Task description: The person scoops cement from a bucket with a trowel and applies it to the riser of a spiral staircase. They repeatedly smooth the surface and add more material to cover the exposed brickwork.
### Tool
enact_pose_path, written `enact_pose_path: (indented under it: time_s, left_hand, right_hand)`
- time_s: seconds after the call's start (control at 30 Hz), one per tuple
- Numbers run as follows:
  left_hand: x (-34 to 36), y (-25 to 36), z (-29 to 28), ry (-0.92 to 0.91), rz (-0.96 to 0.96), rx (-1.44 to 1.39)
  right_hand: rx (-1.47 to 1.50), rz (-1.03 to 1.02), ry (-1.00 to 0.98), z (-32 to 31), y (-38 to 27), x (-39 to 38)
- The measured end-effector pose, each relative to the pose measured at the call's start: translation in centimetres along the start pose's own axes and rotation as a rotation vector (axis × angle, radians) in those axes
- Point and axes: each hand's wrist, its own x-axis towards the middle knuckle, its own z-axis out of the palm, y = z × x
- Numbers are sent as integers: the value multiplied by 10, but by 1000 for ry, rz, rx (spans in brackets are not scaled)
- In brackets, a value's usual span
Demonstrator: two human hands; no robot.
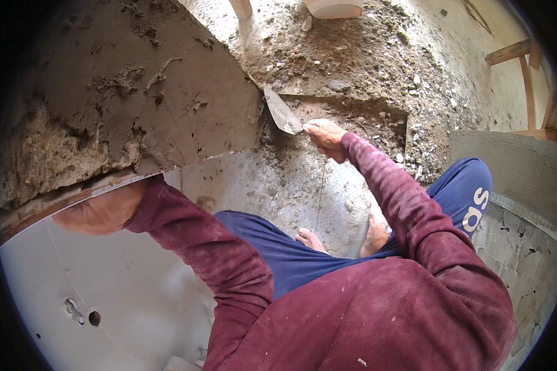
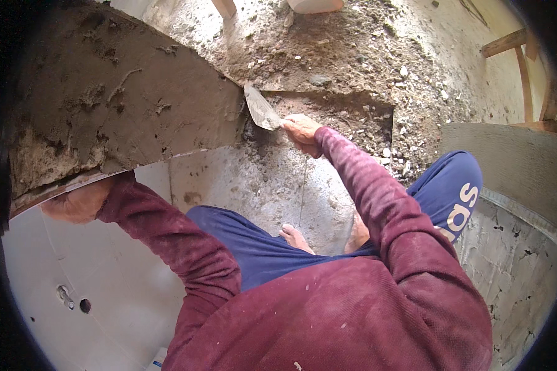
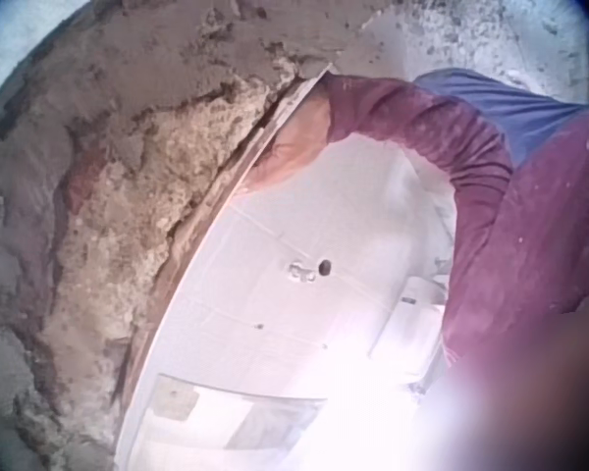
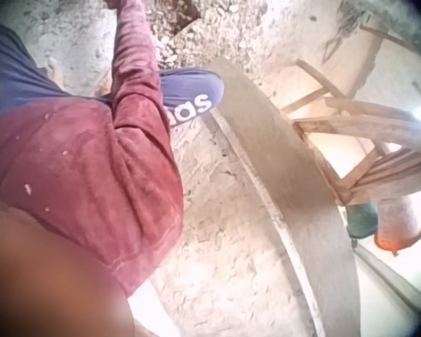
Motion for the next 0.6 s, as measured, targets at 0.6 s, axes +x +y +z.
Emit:
enact_pose_path:
  time_s: [0.6]
  left_hand:
    - [4, -20, 0, 26, 223, -13]
  right_hand:
    - [839, 205, -48, 56, 36, 7]
